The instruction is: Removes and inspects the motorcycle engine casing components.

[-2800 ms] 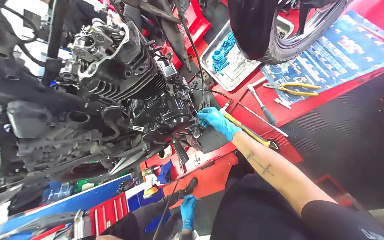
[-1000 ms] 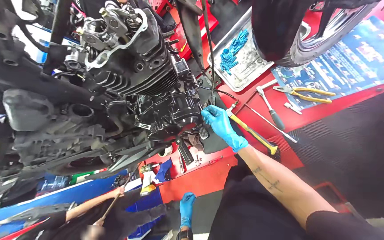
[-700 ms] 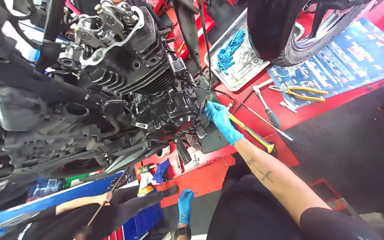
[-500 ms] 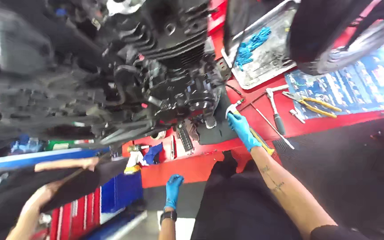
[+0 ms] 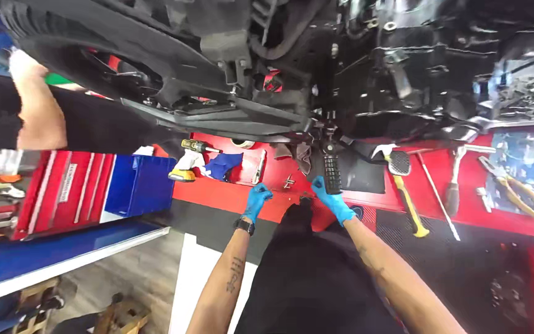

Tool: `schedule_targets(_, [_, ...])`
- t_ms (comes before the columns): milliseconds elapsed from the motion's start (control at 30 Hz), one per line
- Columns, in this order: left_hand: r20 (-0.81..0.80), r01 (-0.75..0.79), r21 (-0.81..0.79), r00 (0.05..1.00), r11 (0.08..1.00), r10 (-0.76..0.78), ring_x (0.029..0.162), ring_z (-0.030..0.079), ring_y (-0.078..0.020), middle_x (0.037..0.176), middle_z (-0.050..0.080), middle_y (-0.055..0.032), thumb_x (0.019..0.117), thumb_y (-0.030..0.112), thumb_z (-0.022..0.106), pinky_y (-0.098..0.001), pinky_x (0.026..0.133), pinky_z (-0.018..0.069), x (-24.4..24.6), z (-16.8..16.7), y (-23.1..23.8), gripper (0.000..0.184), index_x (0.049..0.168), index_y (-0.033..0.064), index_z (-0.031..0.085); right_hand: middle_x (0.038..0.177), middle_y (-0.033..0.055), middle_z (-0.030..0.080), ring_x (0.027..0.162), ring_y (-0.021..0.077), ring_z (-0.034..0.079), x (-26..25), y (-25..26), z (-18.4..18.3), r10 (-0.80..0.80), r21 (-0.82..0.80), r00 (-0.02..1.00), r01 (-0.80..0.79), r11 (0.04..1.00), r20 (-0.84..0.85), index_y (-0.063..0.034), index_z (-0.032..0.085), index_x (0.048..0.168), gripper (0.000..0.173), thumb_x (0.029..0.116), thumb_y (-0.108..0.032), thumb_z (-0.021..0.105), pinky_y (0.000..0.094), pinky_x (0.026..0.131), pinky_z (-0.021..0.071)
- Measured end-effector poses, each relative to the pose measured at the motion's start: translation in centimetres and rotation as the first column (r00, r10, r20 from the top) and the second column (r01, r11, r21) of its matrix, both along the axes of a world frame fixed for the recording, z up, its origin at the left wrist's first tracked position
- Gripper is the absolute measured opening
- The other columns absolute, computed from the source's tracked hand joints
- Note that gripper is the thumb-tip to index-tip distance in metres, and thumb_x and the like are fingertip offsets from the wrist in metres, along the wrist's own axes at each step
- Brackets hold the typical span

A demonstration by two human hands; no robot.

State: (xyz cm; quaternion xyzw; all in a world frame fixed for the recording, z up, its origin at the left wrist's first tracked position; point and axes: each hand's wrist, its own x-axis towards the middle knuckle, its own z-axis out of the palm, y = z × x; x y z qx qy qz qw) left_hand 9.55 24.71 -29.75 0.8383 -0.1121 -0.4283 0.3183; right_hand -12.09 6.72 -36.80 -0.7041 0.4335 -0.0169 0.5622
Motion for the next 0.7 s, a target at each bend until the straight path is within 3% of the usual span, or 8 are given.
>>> schedule_targets(67, [-0.046,0.055,0.027,0.997,0.998,-0.054,0.086,0.071,-0.0235,0.098,0.072,-0.0174,0.0921,0.004,0.067,-0.0407,0.082,0.0587,1.5,-1.4,-1.0,0.034,0.125,-0.0035,0.059,0.113,0.0192,0.071,0.109,0.0336,0.068,3.0,0.5,-0.5,0.039,-0.130,0.997,-0.046,0.990,-0.060,-0.0005,0.072,0.114,0.027,0.0958,-0.020,0.064,0.0525,0.099,0.0526])
schedule_targets(133, [-0.108,0.120,0.041,0.988,0.992,-0.115,0.093,0.071,-0.0244,0.106,0.072,-0.0178,0.0939,0.009,0.063,-0.0418,0.087,0.0573,2.8,-2.9,-2.1,0.046,0.139,0.0020,0.056,0.126,0.0212,0.067,0.120,0.0363,0.063,5.7,0.6,1.0,0.114,-0.192,0.962,-0.163,0.968,-0.247,-0.0011,0.070,0.122,0.030,0.0989,-0.017,0.059,0.0527,0.103,0.0496])
schedule_targets(233, [-0.172,0.189,0.029,0.968,0.982,-0.181,0.101,0.069,-0.0238,0.117,0.070,-0.0172,0.0990,0.008,0.056,-0.0414,0.091,0.0565,4.3,-4.9,-3.9,0.033,0.129,-0.0005,0.063,0.124,0.0262,0.065,0.118,0.0423,0.063,8.2,2.5,-0.5,0.110,-0.335,0.903,-0.264,0.904,-0.415,0.0030,0.069,0.118,0.030,0.0999,-0.019,0.058,0.0571,0.097,0.0512])
schedule_targets(367, [-0.273,0.153,-0.037,0.949,0.988,-0.157,0.098,0.067,-0.0226,0.112,0.067,-0.0186,0.1067,0.010,0.038,-0.0392,0.088,0.0555,5.3,-5.3,-6.1,0.031,0.128,-0.0061,0.055,0.120,0.0256,0.066,0.115,0.0411,0.064,9.3,4.4,0.4,0.144,-0.264,0.853,-0.310,0.913,-0.502,0.0038,0.068,0.113,0.028,0.0980,-0.014,0.053,0.0560,0.093,0.0525])
schedule_targets(467, [-0.200,0.246,-0.027,0.948,0.969,-0.247,0.086,0.063,-0.0212,0.102,0.061,-0.0157,0.1069,0.026,0.050,-0.0390,0.082,0.0543,5.7,-5.5,-7.5,0.033,0.119,-0.0044,0.058,0.116,0.0203,0.068,0.111,0.0363,0.066,9.3,3.1,1.7,0.081,-0.139,0.895,-0.157,0.978,-0.439,-0.0009,0.065,0.118,0.028,0.0944,-0.014,0.059,0.0561,0.093,0.0534])
schedule_targets(533, [-0.033,0.451,0.145,0.892,0.881,-0.451,0.102,0.066,-0.0294,0.109,0.068,-0.0180,0.1007,0.043,0.060,-0.0509,0.093,0.0524,5.3,-5.5,-8.4,0.045,0.114,0.0007,0.067,0.115,0.0157,0.072,0.107,0.0331,0.069,9.7,1.7,2.1,0.026,-0.133,0.930,-0.080,0.988,-0.368,-0.0085,0.063,0.131,0.035,0.0978,-0.011,0.053,0.0554,0.093,0.0546])
schedule_targets(600, [0.015,0.587,0.323,0.781,0.742,-0.625,0.116,0.066,-0.0349,0.119,0.070,-0.0188,0.0965,0.050,0.063,-0.0584,0.098,0.0514,4.1,-5.4,-9.3,0.051,0.118,0.0043,0.069,0.123,0.0125,0.071,0.113,0.0290,0.069,10.6,0.5,1.7,0.069,-0.251,0.953,-0.146,0.957,-0.295,-0.0132,0.064,0.138,0.039,0.1029,-0.012,0.046,0.0496,0.099,0.0535])
schedule_targets(700, [0.004,0.638,0.398,0.717,0.659,-0.697,0.118,0.065,-0.0389,0.121,0.069,-0.0212,0.0961,0.041,0.065,-0.0608,0.097,0.0519,2.3,-5.0,-10.3,0.045,0.119,0.0016,0.069,0.124,0.0183,0.069,0.120,0.0355,0.064,12.7,-0.3,0.8,0.254,-0.416,0.886,-0.414,0.810,-0.388,-0.0066,0.068,0.127,0.034,0.1022,-0.007,0.045,0.0513,0.102,0.0503])
